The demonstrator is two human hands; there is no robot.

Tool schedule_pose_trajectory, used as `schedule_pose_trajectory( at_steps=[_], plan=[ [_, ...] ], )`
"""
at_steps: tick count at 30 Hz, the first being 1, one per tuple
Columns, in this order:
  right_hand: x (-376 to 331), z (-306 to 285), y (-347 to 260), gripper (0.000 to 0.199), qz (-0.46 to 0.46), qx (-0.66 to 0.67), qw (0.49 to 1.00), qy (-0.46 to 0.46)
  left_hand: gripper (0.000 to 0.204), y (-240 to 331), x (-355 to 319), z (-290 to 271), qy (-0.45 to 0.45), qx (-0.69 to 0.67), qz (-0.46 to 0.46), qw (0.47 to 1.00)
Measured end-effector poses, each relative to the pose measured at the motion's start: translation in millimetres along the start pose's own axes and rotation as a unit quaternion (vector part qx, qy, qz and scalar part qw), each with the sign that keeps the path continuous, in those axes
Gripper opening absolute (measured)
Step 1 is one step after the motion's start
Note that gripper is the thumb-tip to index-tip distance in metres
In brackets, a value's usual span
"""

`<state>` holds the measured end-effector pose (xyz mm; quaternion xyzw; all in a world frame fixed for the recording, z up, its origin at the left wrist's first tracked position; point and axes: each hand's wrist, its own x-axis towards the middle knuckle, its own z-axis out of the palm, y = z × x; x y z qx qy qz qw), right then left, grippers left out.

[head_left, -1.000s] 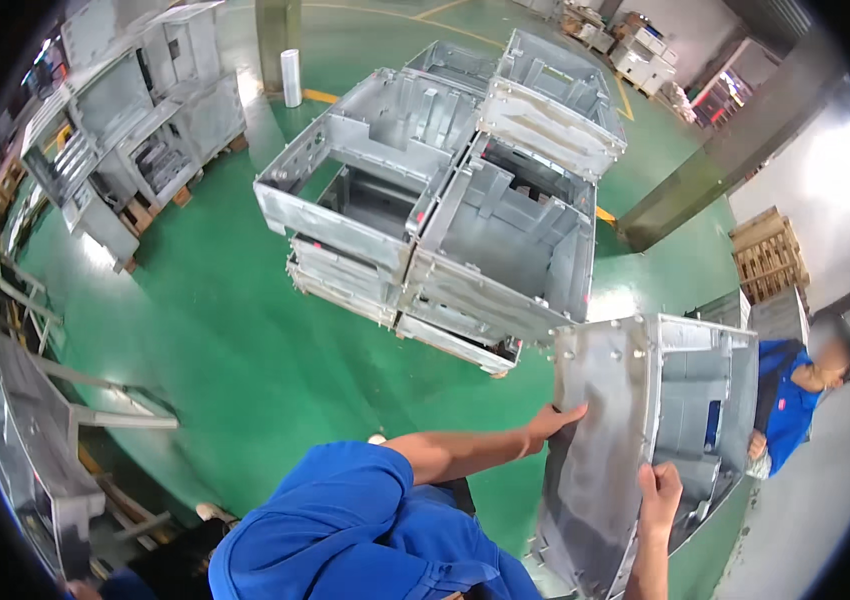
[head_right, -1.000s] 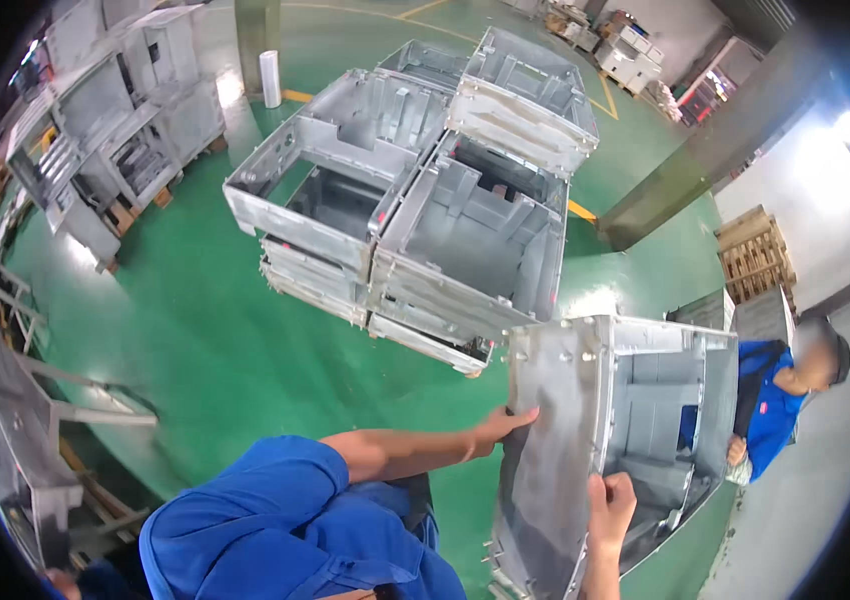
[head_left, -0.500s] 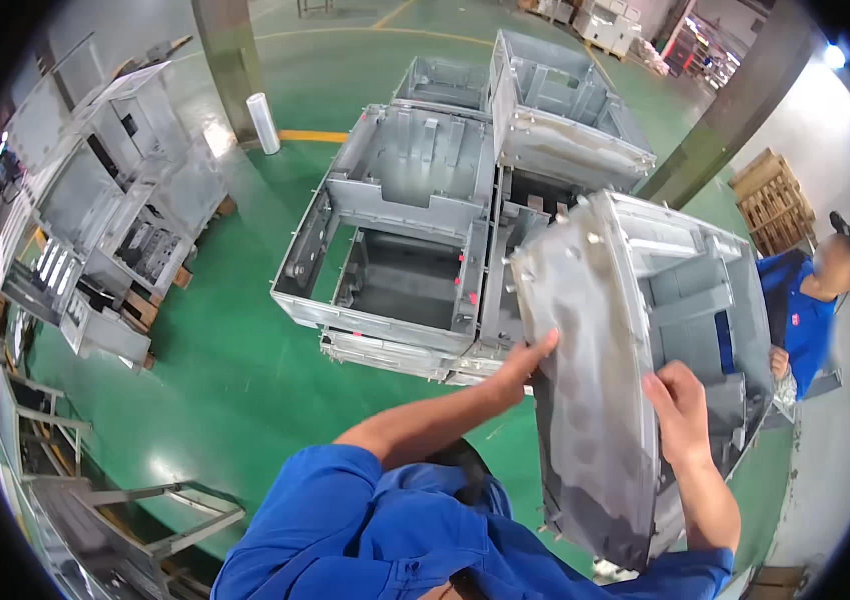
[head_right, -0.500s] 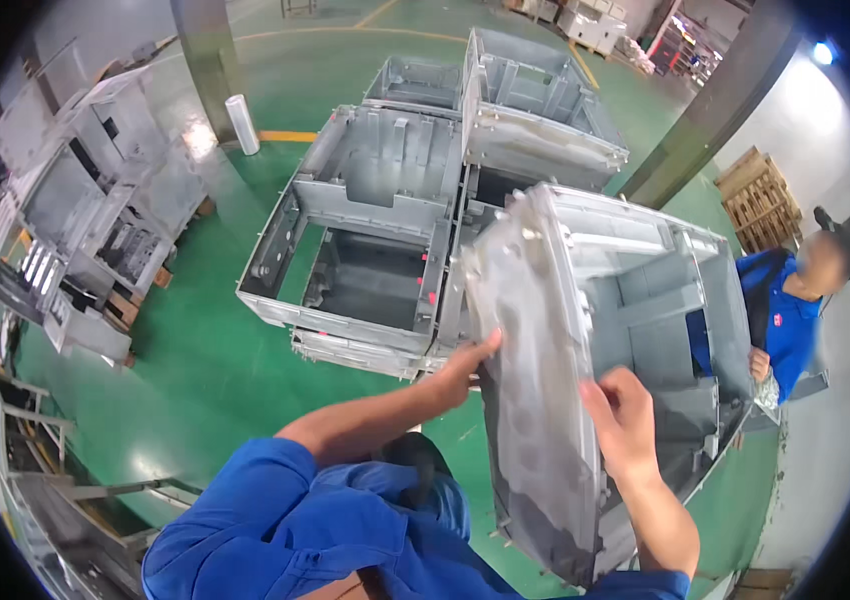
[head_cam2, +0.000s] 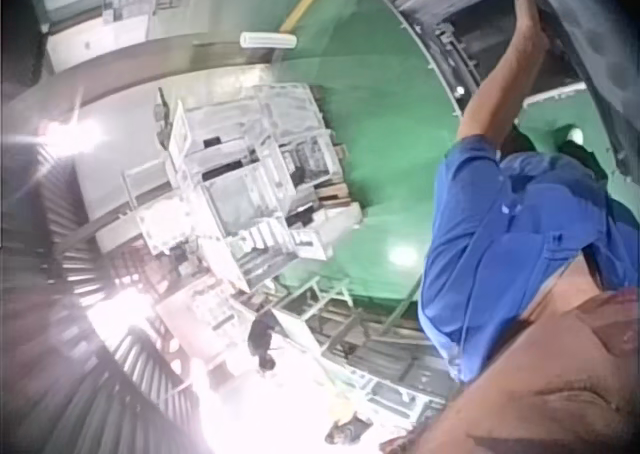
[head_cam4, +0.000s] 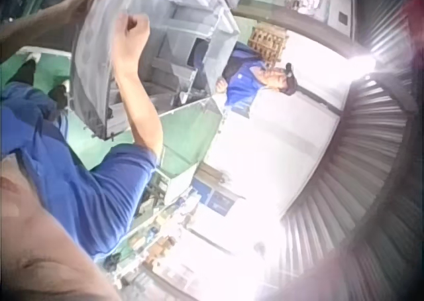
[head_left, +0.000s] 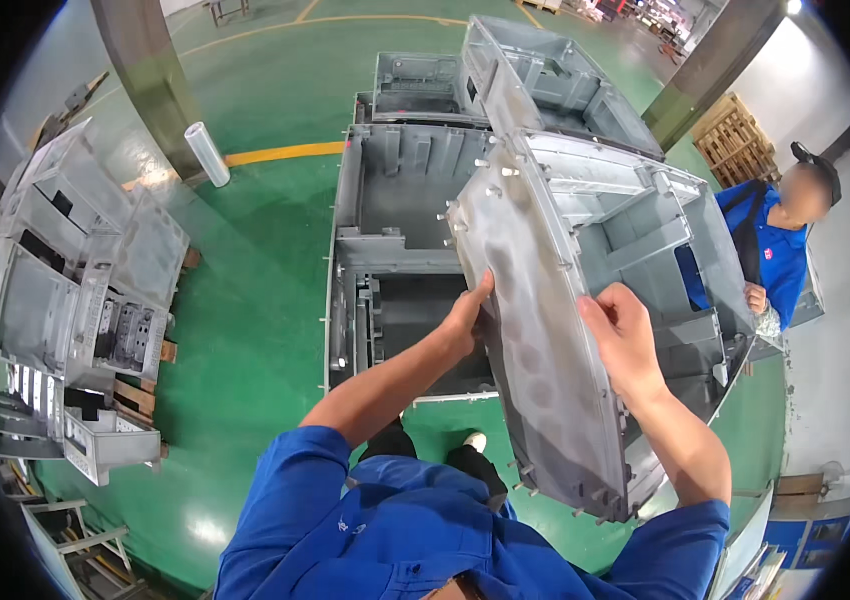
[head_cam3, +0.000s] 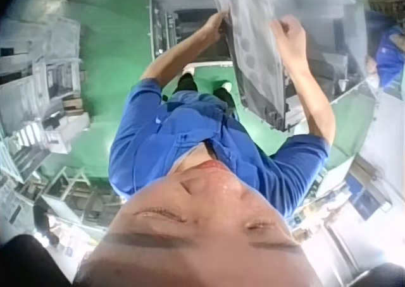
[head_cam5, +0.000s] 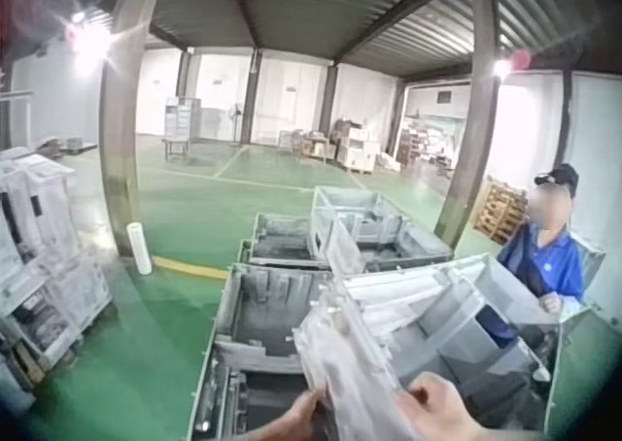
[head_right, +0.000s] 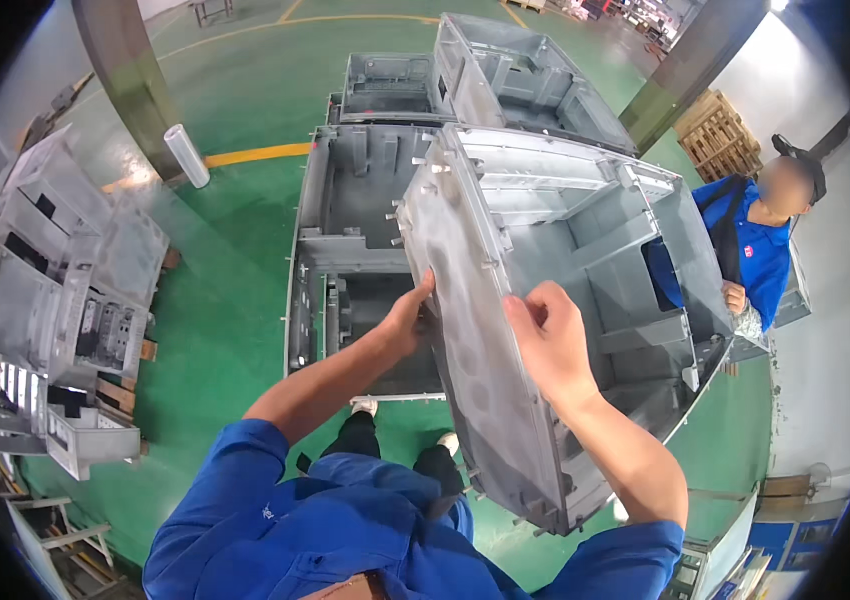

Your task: Moving metal chassis parts and applying pink tape strips to seal or mark the seams of a metal enclosure.

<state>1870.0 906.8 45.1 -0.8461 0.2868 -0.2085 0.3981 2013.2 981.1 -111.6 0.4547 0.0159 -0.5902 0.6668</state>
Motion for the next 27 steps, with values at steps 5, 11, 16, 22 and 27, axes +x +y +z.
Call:
schedule_pose_trajectory(
  at_steps=[5, 11, 16, 22, 27],
  plan=[
    [34, 64, -27, 0.023, -0.001, -0.017, 1.000, 0.013, 0.087, 42, 13, -57, 0.029, -0.004, -0.004, 1.000],
    [65, 129, -52, 0.023, 0.038, -0.022, 0.999, -0.007, 0.076, 68, 42, -123, 0.046, -0.026, 0.012, 0.999],
    [83, 166, -57, 0.021, 0.066, -0.019, 0.998, -0.016, 0.069, 84, 63, -160, 0.039, -0.026, -0.020, 0.999],
    [101, 211, -50, 0.020, 0.078, 0.013, 0.995, -0.062, 0.071, 87, 83, -204, 0.065, -0.044, 0.004, 0.997],
    [114, 239, -44, 0.019, 0.079, 0.030, 0.992, -0.093, 0.069, 95, 77, -217, 0.092, -0.064, 0.021, 0.993]
  ],
)
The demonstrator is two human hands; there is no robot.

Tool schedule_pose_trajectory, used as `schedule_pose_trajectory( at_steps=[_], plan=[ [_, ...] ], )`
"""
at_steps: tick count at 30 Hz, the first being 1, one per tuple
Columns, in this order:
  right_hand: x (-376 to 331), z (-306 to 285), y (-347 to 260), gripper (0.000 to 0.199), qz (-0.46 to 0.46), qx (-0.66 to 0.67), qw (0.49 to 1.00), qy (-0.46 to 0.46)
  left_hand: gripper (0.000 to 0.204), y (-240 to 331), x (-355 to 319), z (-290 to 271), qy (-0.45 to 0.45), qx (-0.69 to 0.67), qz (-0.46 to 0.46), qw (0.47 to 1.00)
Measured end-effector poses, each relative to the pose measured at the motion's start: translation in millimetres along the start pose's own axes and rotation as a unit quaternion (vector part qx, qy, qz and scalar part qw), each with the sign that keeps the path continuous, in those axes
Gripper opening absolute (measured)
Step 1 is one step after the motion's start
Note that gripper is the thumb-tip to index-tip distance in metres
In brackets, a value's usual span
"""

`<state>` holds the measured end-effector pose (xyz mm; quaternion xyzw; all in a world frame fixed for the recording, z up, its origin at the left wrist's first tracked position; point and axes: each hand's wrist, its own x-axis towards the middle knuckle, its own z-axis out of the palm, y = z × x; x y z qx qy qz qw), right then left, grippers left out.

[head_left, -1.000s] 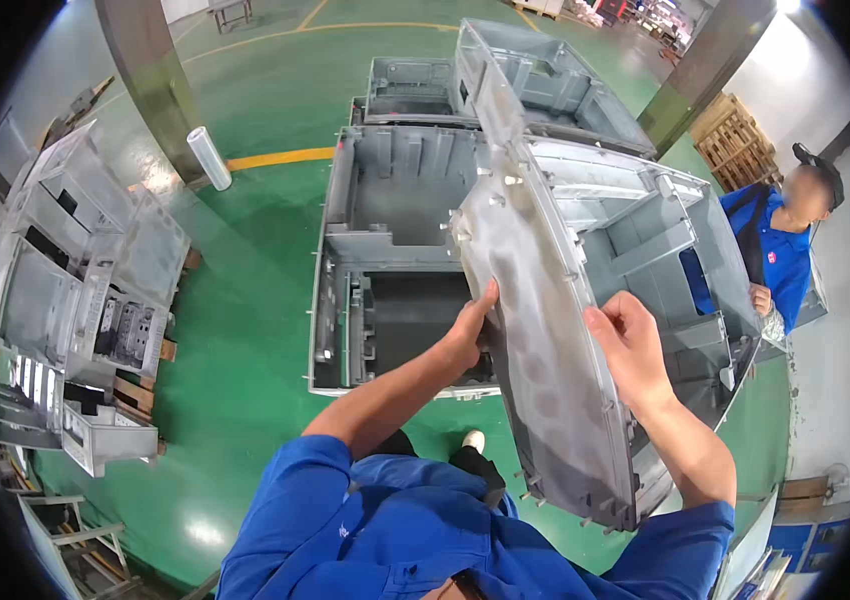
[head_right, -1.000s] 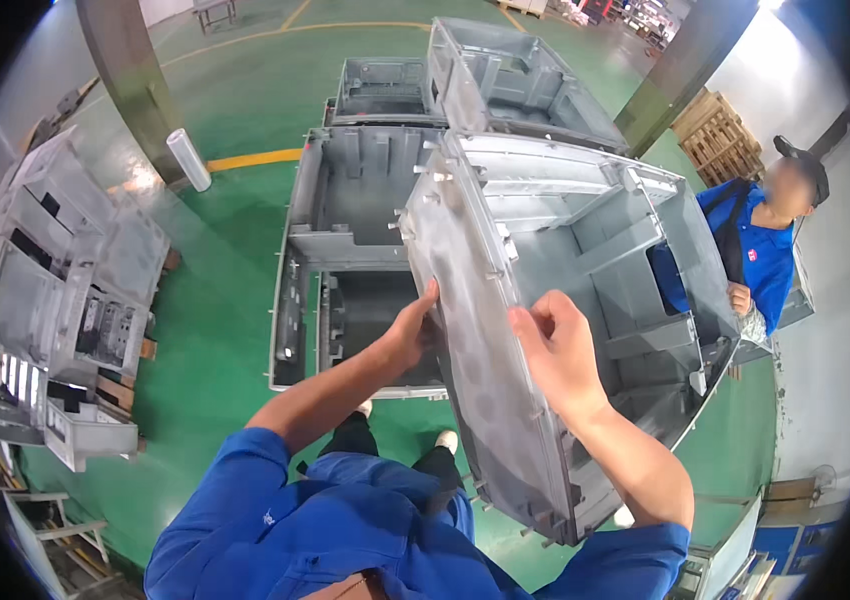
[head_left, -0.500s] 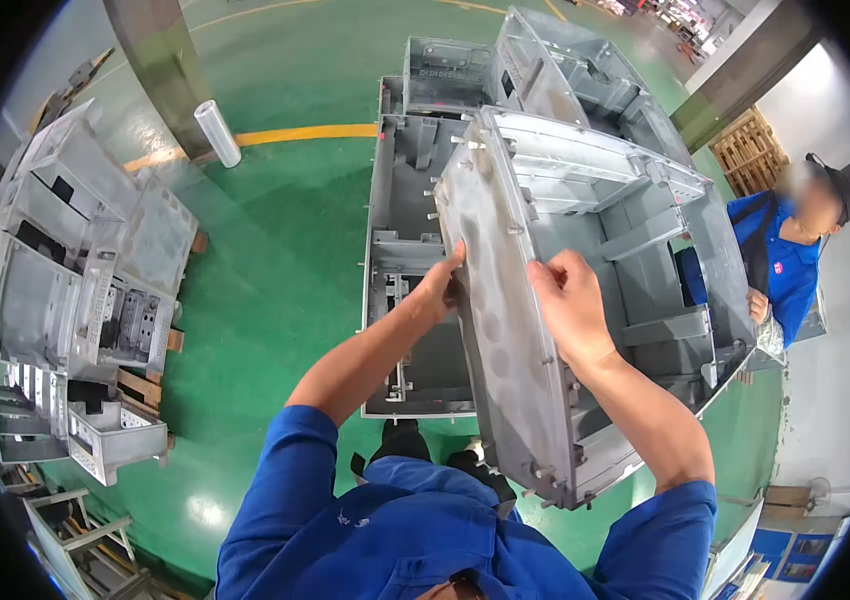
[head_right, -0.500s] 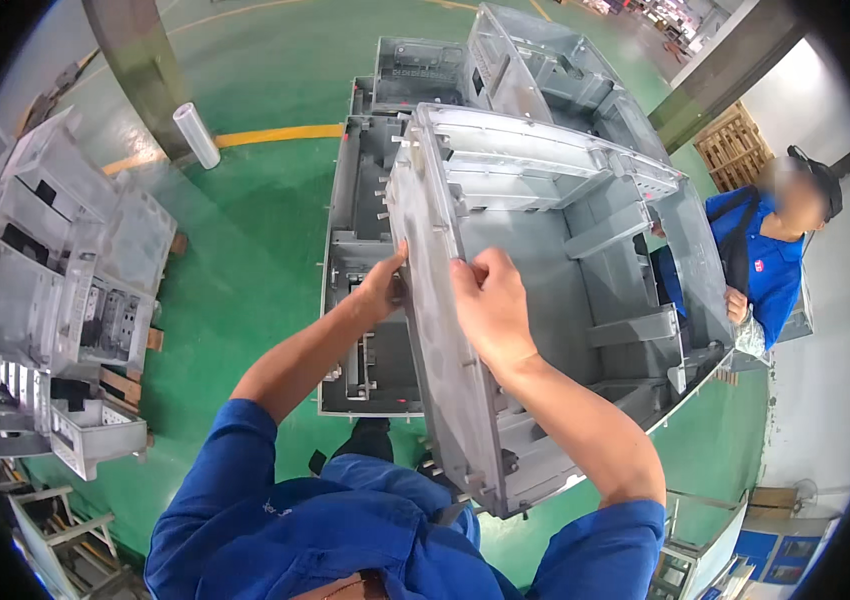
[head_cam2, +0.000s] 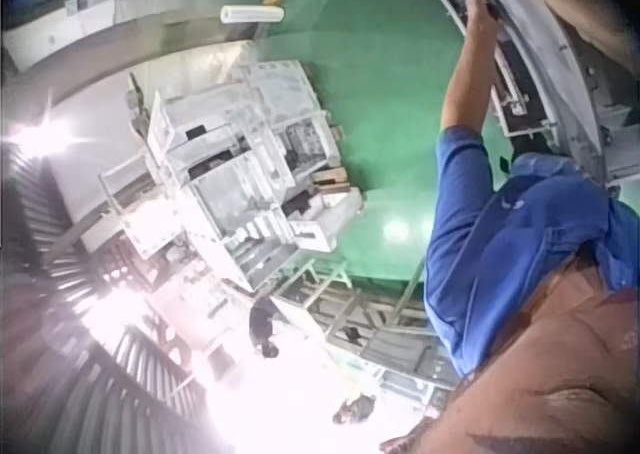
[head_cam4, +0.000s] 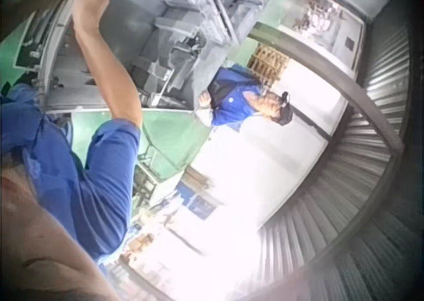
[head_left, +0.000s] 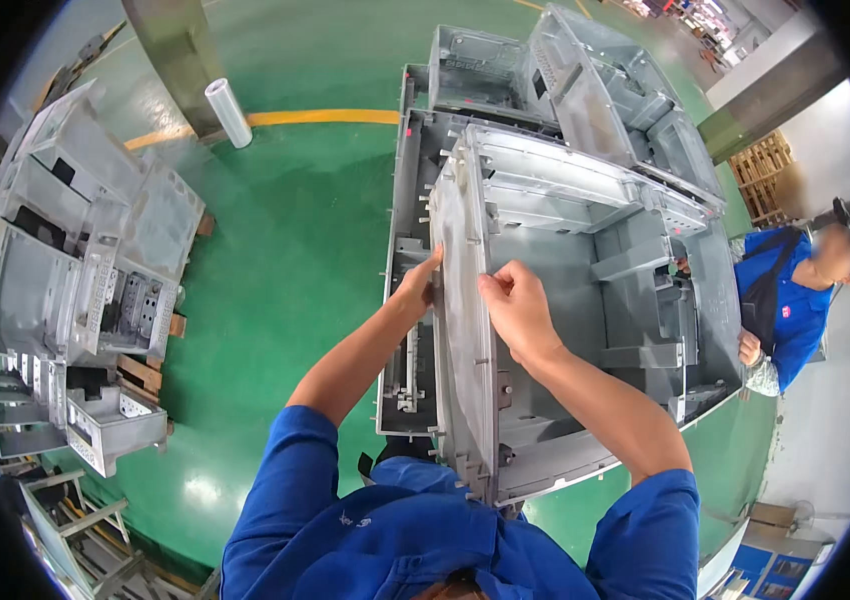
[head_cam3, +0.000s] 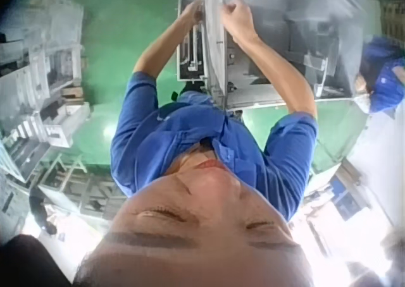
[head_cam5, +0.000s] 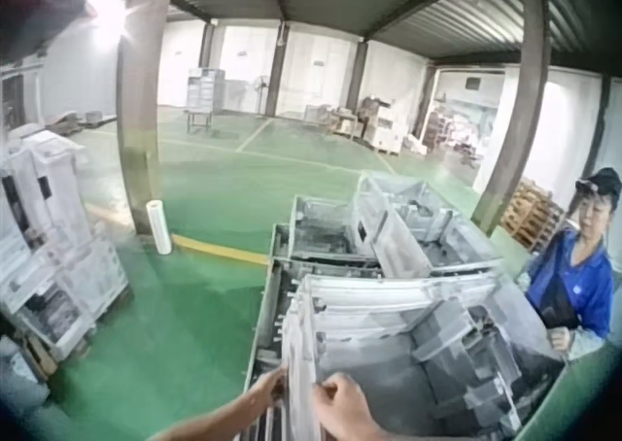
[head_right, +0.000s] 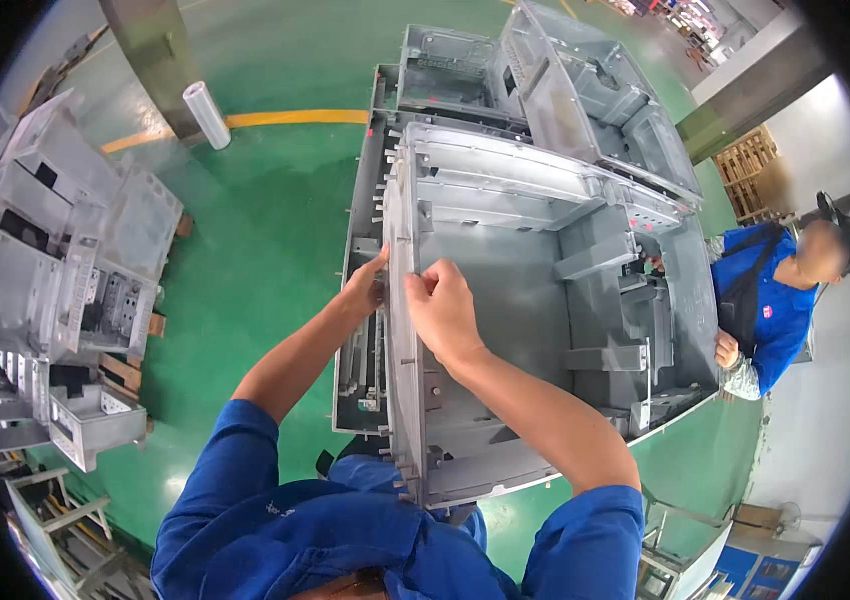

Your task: Moving metal chassis parts and applying pink tape strips to seal or mark the seams of a metal enclosure.

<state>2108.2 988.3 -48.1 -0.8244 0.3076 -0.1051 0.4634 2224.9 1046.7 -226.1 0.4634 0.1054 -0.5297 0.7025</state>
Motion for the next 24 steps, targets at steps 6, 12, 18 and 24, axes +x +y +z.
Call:
schedule_pose_trajectory(
  at_steps=[6, 12, 18, 24],
  plan=[
    [20, 15, 9, 0.020, 0.040, 0.023, 0.999, -0.014, 0.062, -8, 40, -22, 0.051, 0.010, -0.003, 0.999],
    [36, 20, 21, 0.019, 0.058, 0.043, 0.997, -0.037, 0.071, 2, 43, -14, 0.102, 0.016, 0.034, 0.994],
    [40, 27, 15, 0.021, 0.073, 0.092, 0.992, -0.038, 0.051, -5, 58, -20, 0.123, 0.011, 0.079, 0.989],
    [47, 46, 35, 0.022, 0.071, 0.075, 0.994, -0.018, 0.047, -25, 47, -36, 0.030, 0.005, 0.133, 0.991]
  ],
)
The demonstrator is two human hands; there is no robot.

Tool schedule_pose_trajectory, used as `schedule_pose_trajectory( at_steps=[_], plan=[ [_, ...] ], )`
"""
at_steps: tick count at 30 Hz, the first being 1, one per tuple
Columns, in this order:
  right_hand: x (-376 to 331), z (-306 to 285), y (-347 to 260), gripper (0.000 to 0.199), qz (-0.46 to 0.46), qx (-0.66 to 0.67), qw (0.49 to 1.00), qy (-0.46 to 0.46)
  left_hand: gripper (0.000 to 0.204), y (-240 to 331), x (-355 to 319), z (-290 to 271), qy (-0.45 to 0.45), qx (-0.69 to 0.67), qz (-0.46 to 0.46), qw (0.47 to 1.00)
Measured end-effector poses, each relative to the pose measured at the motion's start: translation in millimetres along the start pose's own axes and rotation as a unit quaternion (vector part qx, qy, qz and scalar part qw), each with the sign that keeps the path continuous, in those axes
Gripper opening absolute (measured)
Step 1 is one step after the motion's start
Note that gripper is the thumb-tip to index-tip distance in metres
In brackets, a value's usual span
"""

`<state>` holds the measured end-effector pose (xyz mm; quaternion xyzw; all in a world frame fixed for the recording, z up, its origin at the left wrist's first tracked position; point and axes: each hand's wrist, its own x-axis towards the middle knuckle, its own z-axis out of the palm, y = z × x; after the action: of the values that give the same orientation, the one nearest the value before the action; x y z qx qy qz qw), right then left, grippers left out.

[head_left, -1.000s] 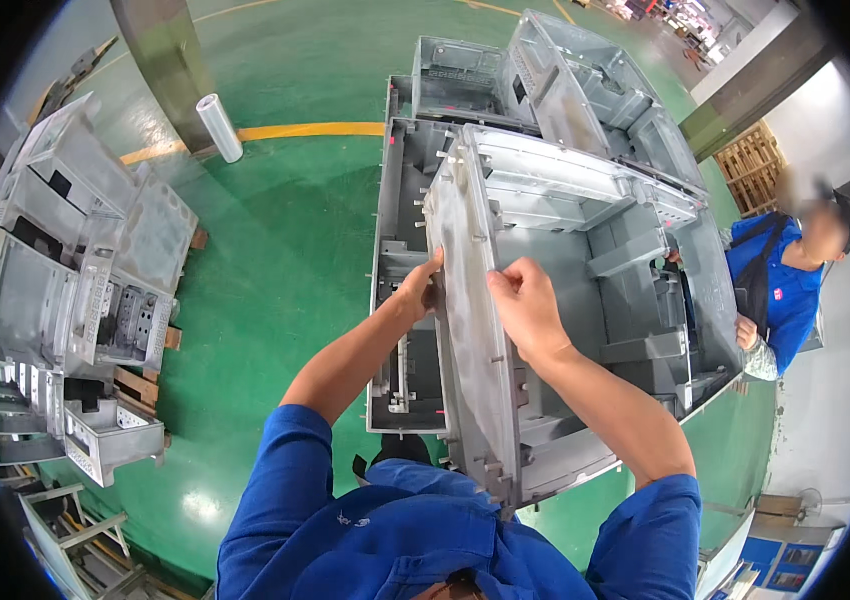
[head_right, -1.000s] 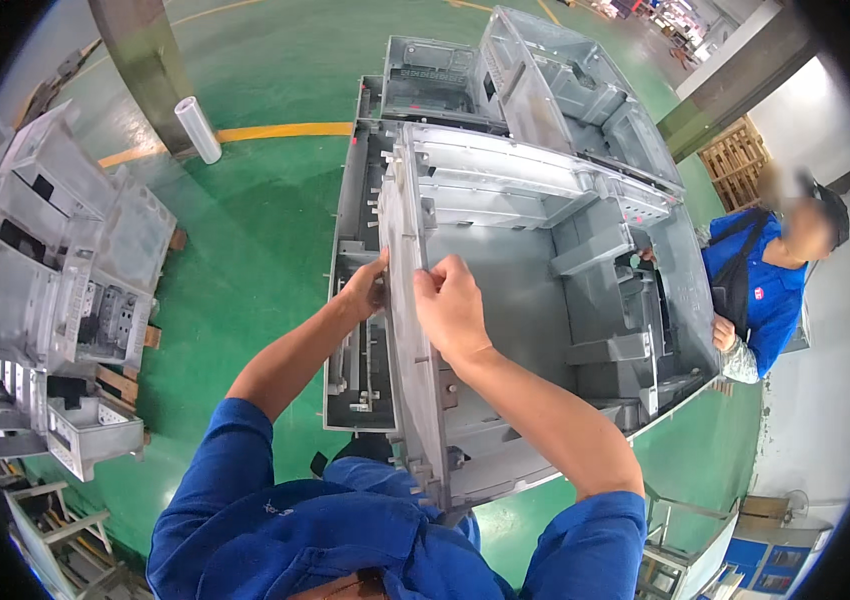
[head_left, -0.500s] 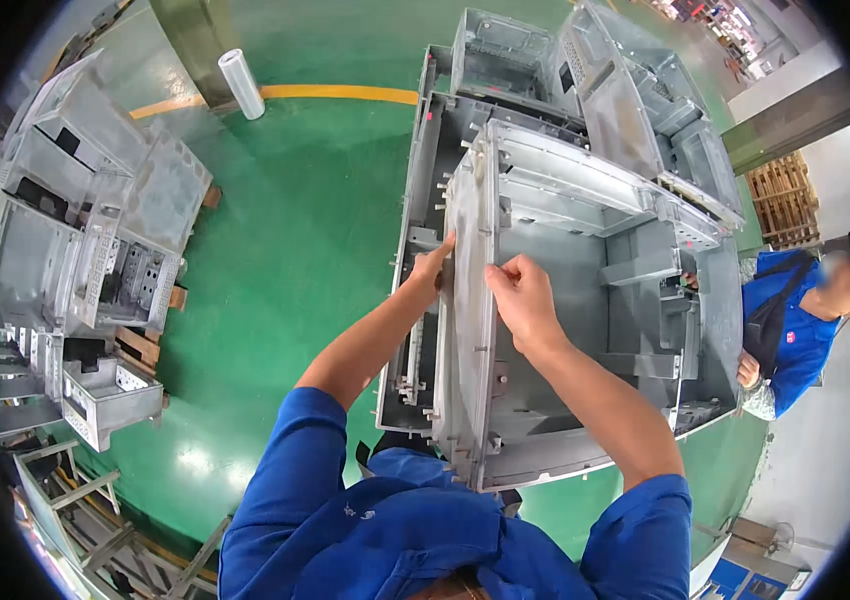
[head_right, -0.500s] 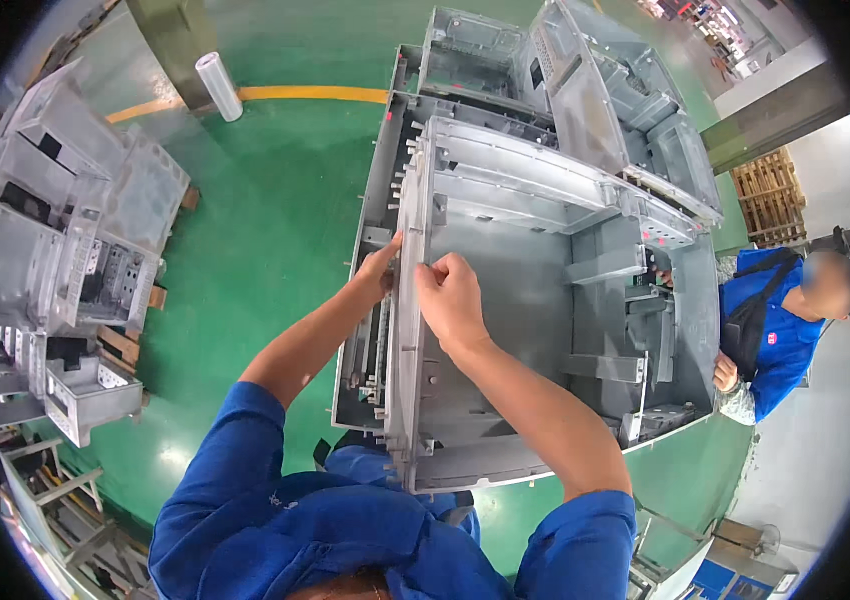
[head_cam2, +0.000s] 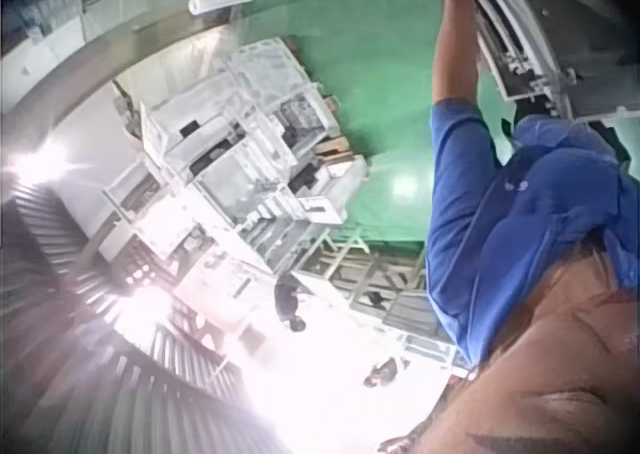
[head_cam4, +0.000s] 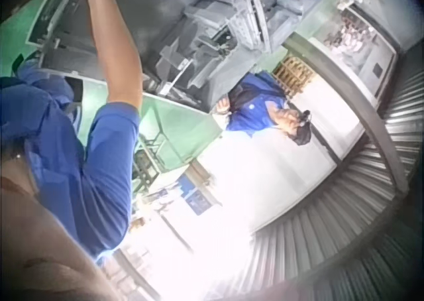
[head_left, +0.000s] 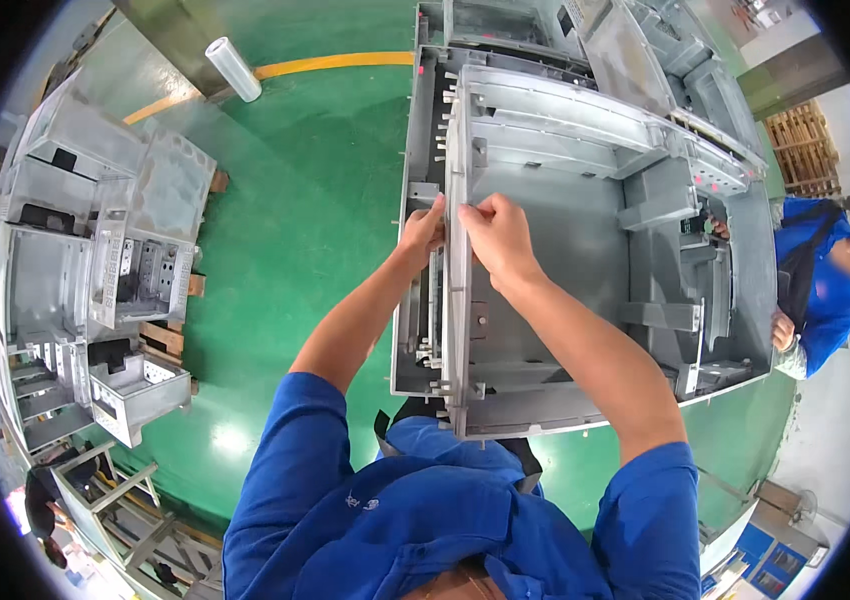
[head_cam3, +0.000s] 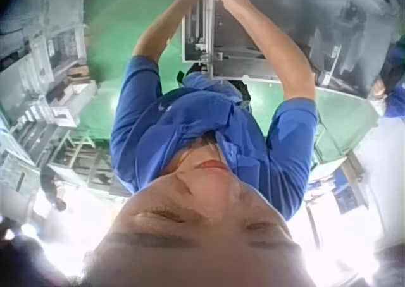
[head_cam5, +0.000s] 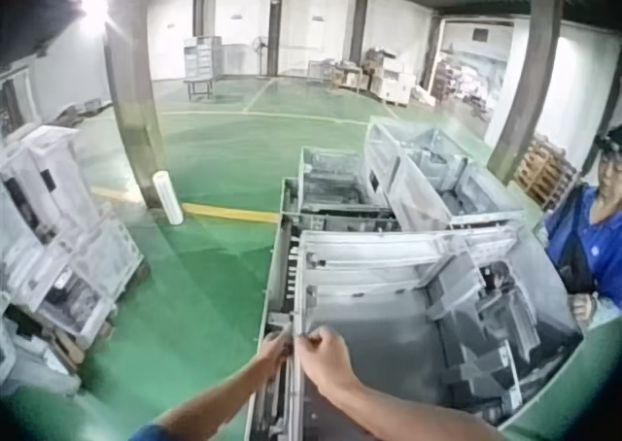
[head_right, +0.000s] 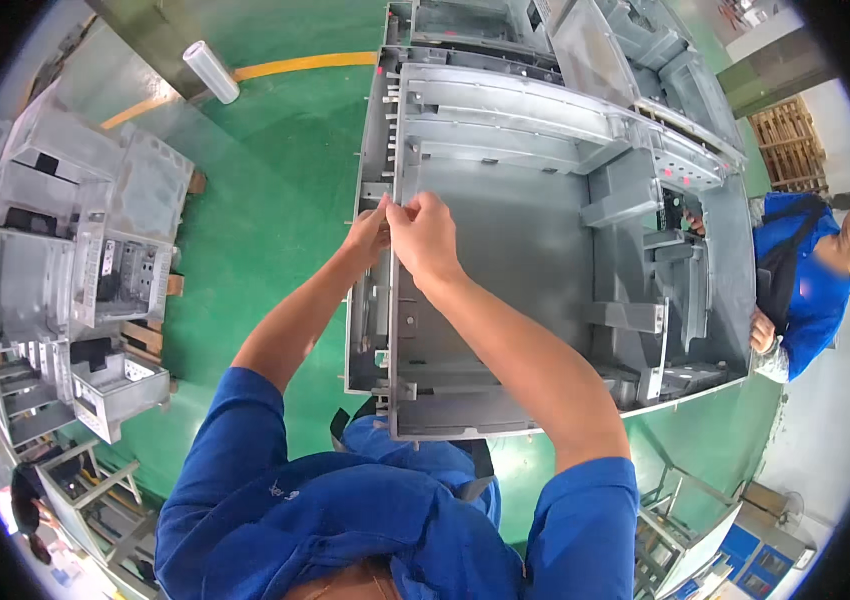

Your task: Moving metal chassis parts and applying pink tape strips to seal or mark the seams of a metal enclosure.

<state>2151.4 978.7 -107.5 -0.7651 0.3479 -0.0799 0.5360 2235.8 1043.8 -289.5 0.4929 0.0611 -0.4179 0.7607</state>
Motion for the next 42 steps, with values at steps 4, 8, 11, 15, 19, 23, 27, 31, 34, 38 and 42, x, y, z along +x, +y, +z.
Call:
schedule_pose_trajectory(
  at_steps=[4, 8, 11, 15, 19, 23, 27, 31, 34, 38, 42],
  plan=[
    [5, 1, 5, 0.023, -0.011, -0.020, 1.000, 0.006, 0.049, -8, -29, -8, -0.012, 0.039, 0.000, 0.999],
    [3, -16, -3, 0.029, 0.017, 0.062, 0.994, -0.083, 0.048, -42, -54, -21, -0.021, 0.103, -0.041, 0.994],
    [0, -54, 8, 0.033, -0.162, -0.140, 0.977, -0.009, 0.040, -58, -86, -13, -0.053, 0.079, -0.040, 0.995],
    [-80, -147, 18, 0.025, -0.289, -0.128, 0.948, -0.042, 0.027, -71, -101, -22, -0.081, 0.046, -0.030, 0.995],
    [-163, -221, 73, 0.024, -0.304, -0.206, 0.929, -0.047, 0.027, -78, -118, -29, -0.064, 0.061, -0.044, 0.995],
    [-204, -246, 120, 0.033, -0.334, -0.314, 0.889, 0.008, 0.026, -82, -128, -35, -0.045, 0.078, -0.049, 0.995],
    [-201, -239, 159, 0.029, -0.397, -0.350, 0.847, 0.061, 0.026, -87, -133, -43, -0.027, 0.085, -0.050, 0.995],
    [-205, -236, 163, 0.023, -0.412, -0.330, 0.840, 0.123, 0.026, -86, -126, -38, -0.024, 0.091, -0.051, 0.994],
    [-203, -235, 167, 0.023, -0.400, -0.330, 0.847, 0.120, 0.026, -87, -121, -36, -0.020, 0.092, -0.053, 0.994],
    [-204, -232, 163, 0.021, -0.405, -0.329, 0.842, 0.135, 0.026, -91, -113, -38, -0.014, 0.089, -0.062, 0.994],
    [-205, -231, 163, 0.020, -0.404, -0.324, 0.842, 0.151, 0.026, -93, -105, -35, -0.012, 0.087, -0.068, 0.994]
  ],
)
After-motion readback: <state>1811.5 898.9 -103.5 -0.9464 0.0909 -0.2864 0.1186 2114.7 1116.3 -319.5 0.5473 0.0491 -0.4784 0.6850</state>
